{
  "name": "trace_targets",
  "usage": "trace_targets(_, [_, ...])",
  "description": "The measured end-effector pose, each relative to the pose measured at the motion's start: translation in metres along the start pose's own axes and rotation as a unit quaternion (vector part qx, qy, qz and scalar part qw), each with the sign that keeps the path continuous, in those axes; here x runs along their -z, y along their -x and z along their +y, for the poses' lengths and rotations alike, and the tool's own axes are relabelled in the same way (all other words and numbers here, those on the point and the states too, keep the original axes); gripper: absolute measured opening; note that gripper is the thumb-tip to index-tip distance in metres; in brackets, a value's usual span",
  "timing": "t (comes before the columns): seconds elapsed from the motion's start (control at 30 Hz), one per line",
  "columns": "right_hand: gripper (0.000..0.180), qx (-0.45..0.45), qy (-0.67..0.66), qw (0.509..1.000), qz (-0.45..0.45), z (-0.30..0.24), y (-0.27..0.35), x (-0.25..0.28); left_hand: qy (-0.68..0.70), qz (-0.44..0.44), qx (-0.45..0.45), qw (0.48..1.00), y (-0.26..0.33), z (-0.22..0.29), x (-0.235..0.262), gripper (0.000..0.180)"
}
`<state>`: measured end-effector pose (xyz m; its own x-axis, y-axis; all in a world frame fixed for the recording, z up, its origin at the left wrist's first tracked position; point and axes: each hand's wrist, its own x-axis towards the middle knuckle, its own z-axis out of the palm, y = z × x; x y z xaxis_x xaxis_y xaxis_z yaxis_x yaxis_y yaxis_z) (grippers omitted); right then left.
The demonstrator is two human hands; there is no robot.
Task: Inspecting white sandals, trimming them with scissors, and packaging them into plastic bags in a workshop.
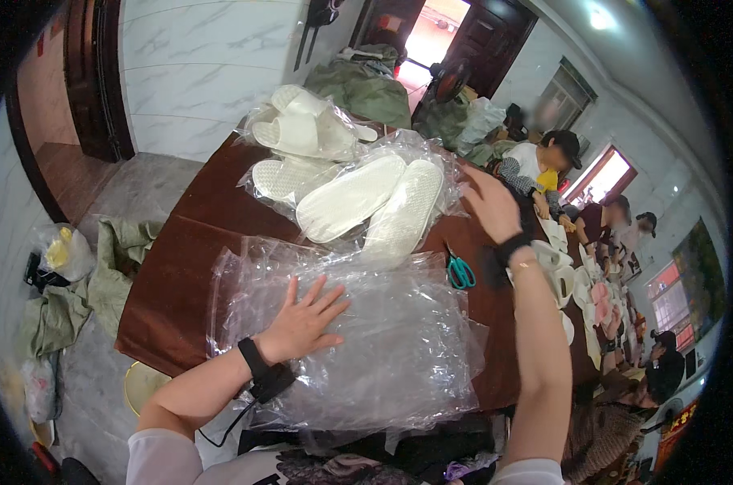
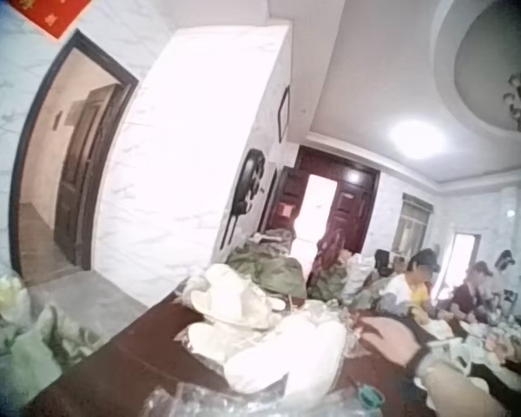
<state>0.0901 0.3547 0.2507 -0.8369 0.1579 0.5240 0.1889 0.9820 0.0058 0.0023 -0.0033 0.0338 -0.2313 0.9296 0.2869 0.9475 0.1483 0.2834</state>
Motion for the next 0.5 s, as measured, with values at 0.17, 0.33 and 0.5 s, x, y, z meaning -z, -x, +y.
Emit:
trace_targets(0.17, [0.054, -0.103, -0.161, 0.981, 0.019, -0.029, -0.034, -0.064, -0.009, 0.01, -0.008, 1.0, -0.004, 0.0, -0.006, 0.07])
trace_targets(0.33, [0.035, -0.097, -0.163, 0.976, 0.104, -0.042, -0.034, -0.001, -0.016, 0.009, 0.003, 1.0, 0.004, -0.002, -0.006, 0.071])
trace_targets(0.5, [0.024, -0.013, -0.102, 0.984, 0.144, -0.087, -0.002, 0.118, 0.01, -0.005, 0.003, 1.0, -0.001, 0.001, 0.001, 0.072])
